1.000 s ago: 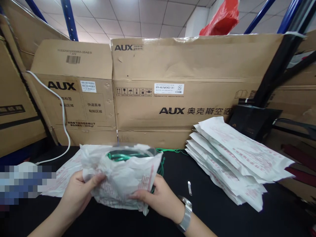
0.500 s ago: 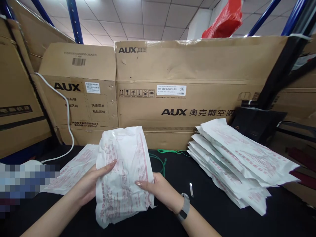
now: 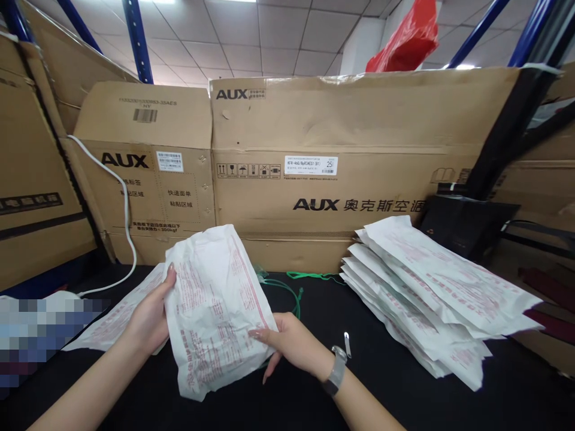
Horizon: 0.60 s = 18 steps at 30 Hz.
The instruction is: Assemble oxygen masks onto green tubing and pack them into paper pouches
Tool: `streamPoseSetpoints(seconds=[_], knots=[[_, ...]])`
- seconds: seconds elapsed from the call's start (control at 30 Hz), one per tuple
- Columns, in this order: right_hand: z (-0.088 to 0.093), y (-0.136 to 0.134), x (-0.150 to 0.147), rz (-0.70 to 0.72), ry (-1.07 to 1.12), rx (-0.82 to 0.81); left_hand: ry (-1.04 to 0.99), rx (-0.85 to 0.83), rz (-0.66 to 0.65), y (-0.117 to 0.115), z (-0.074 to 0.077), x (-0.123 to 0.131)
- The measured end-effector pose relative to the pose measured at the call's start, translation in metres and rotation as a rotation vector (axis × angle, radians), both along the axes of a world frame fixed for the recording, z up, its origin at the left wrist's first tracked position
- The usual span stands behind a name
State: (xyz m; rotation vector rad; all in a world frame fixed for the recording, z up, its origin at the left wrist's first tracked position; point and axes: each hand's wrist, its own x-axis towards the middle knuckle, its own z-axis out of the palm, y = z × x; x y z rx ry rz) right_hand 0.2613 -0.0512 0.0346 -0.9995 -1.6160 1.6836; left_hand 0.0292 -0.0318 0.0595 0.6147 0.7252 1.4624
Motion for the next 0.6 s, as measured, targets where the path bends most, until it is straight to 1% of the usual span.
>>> streamPoseSetpoints(seconds=[0.1,0.2,0.3,0.37,0.4,0.43,0.5,0.53,0.6], knots=[[0.002,-0.001,-0.002,-0.022,0.042,-0.019,-0.008,0.015,0.09,0.003,0.0,-0.003],[0.006,0.0,0.001,-0.105,0.144,-0.011,-0.039,0.05,0.155,0.003,0.002,-0.004],[0.008,-0.002,0.001,-0.182,0.405,-0.012,-0.08,0.043,0.256,0.002,0.004,-0.003],[0.004,-0.007,-0.006,-0.155,0.574,-0.035,-0.078,0.056,0.349,0.0,0.002,0.0],[0.001,-0.01,-0.011,-0.117,0.612,-0.057,-0.063,0.075,0.373,-0.002,0.0,0.002],[-0.003,-0.013,-0.016,-0.075,0.619,-0.092,-0.04,0.098,0.369,-0.003,-0.002,0.004],[-0.01,-0.017,-0.026,-0.044,0.652,-0.149,0.002,0.131,0.282,-0.006,-0.007,0.009],[-0.013,-0.017,-0.029,-0.064,0.668,-0.161,0.013,0.142,0.223,-0.007,-0.009,0.011],[-0.012,-0.014,-0.029,-0.155,0.698,-0.145,0.013,0.151,0.167,-0.008,-0.012,0.014]])
